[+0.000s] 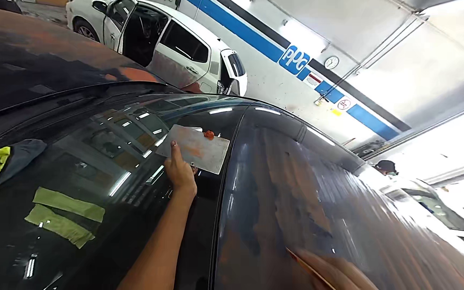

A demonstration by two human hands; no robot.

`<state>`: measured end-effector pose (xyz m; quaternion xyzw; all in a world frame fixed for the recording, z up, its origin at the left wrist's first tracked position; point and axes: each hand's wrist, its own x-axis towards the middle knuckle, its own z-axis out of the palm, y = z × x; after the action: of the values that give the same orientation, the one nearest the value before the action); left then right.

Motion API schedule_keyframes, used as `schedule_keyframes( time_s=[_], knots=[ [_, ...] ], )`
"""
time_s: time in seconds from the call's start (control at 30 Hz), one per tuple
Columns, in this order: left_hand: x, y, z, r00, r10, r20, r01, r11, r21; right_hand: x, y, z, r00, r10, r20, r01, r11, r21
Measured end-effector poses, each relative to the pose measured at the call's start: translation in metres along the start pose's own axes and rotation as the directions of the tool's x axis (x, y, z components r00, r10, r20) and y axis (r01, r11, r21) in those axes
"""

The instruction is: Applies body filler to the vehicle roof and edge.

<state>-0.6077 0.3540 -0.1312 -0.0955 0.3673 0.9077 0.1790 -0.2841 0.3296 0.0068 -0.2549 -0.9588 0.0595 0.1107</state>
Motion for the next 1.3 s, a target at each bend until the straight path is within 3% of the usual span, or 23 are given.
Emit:
schedule_keyframes(
  time_s=[0.07, 0.17, 0.33, 0.53, 0.63, 0.73, 0.87, 1.03, 1.13, 1.3],
  knots=[
    [0.002, 0.002, 0.002, 1.0, -0.02, -0.009, 0.02, 1.0, -0.012, 0.059, 0.008, 0.005, 0.99, -0.085, 0.109, 0.095, 0.992, -0.088],
    [0.004, 0.002, 0.002, 0.999, -0.037, -0.016, 0.036, 0.999, -0.011, 0.117, 0.02, 0.035, 0.973, -0.202, 0.113, 0.225, 0.937, -0.269],
    [0.005, 0.003, 0.001, 0.996, -0.079, -0.049, 0.079, 0.997, -0.002, 0.152, 0.011, 0.044, 0.952, -0.132, 0.277, 0.227, 0.91, -0.346],
    [0.007, -0.001, -0.002, 0.997, -0.08, 0.008, 0.08, 0.997, 0.011, 0.154, 0.009, 0.052, 0.947, -0.228, 0.225, 0.295, 0.894, -0.338],
    [0.01, 0.002, 0.0, 0.996, -0.087, -0.009, 0.087, 0.996, 0.017, 0.141, 0.004, 0.039, 0.928, -0.312, 0.205, 0.351, 0.917, -0.191],
    [0.009, 0.004, 0.001, 0.995, -0.098, 0.009, 0.098, 0.995, 0.029, 0.109, -0.008, 0.022, 0.88, -0.343, 0.33, 0.372, 0.928, -0.029],
    [0.009, 0.002, 0.001, 0.995, -0.086, 0.042, 0.085, 0.996, 0.031, 0.084, -0.019, 0.022, 0.861, -0.304, 0.408, 0.379, 0.918, -0.115],
    [0.008, 0.004, 0.001, 0.996, -0.082, 0.04, 0.08, 0.995, 0.055, 0.092, 0.0, 0.05, 0.798, -0.547, 0.254, 0.598, 0.773, -0.212],
    [0.008, 0.005, 0.0, 0.996, -0.084, 0.043, 0.081, 0.994, 0.069, 0.096, 0.014, 0.061, 0.76, -0.618, 0.2, 0.65, 0.729, -0.215],
    [0.009, 0.004, 0.001, 0.995, -0.076, 0.059, 0.073, 0.996, 0.052, 0.085, 0.013, 0.058, 0.785, -0.564, 0.256, 0.615, 0.758, -0.218]
  ],
)
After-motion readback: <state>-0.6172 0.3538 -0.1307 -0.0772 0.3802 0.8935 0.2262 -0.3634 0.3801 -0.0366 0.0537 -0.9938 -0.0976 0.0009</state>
